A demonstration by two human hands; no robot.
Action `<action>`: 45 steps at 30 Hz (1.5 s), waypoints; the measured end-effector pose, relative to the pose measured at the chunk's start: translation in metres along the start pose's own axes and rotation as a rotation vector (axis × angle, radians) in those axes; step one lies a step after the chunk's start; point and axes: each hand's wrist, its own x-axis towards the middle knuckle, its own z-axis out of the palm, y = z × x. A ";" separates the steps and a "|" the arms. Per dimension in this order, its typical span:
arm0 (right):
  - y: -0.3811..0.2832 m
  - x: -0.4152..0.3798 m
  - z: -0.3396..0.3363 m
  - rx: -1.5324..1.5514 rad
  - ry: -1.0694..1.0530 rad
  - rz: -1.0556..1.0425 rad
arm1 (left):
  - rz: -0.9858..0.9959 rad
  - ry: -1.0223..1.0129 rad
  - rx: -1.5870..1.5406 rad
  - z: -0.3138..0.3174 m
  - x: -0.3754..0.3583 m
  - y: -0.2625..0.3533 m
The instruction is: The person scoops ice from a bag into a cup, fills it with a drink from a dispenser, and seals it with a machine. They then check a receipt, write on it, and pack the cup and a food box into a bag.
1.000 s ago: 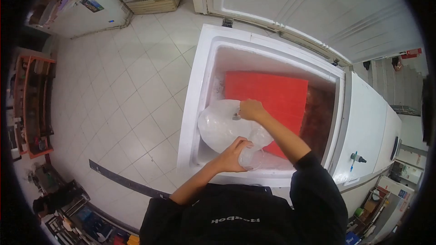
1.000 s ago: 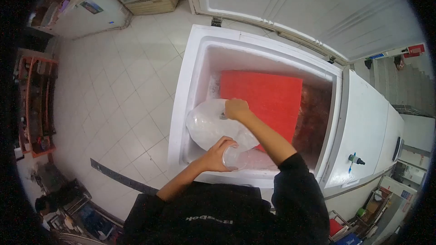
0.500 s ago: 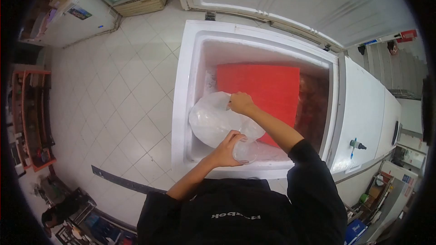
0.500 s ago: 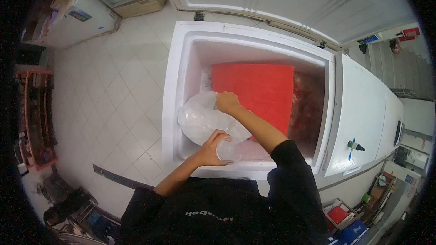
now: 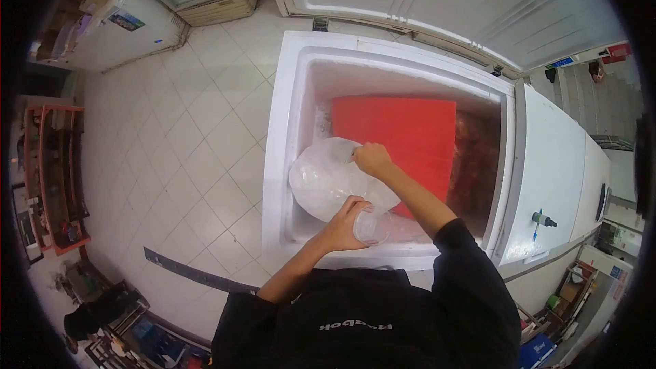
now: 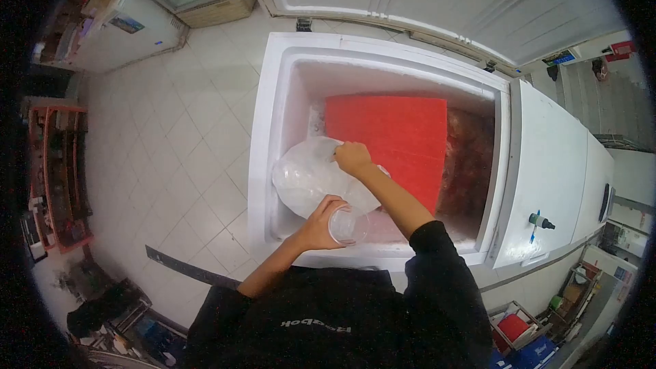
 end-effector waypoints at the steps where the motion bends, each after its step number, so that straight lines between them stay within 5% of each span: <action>1: 0.001 0.003 -0.010 0.006 -0.033 0.006 | 0.001 0.000 0.009 -0.002 0.001 0.000; 4: 0.007 0.008 -0.032 0.090 -0.108 -0.114 | -0.003 -0.008 0.000 -0.007 -0.002 0.001; 10: -0.004 0.021 -0.009 0.032 -0.049 0.021 | -0.020 0.004 -0.018 -0.005 0.002 0.003; 16: 0.005 -0.001 -0.024 0.127 -0.074 -0.186 | -0.020 -0.023 -0.019 -0.009 0.002 0.001; 22: -0.032 0.032 -0.018 -0.043 -0.061 0.054 | -0.026 0.010 -0.025 -0.003 -0.002 0.003; 28: 0.006 0.001 -0.019 0.059 -0.062 -0.103 | -0.006 0.026 -0.029 -0.001 0.003 0.001; 45: -0.014 0.006 0.021 -0.138 0.188 -0.143 | -0.073 0.045 -0.017 0.008 -0.013 -0.003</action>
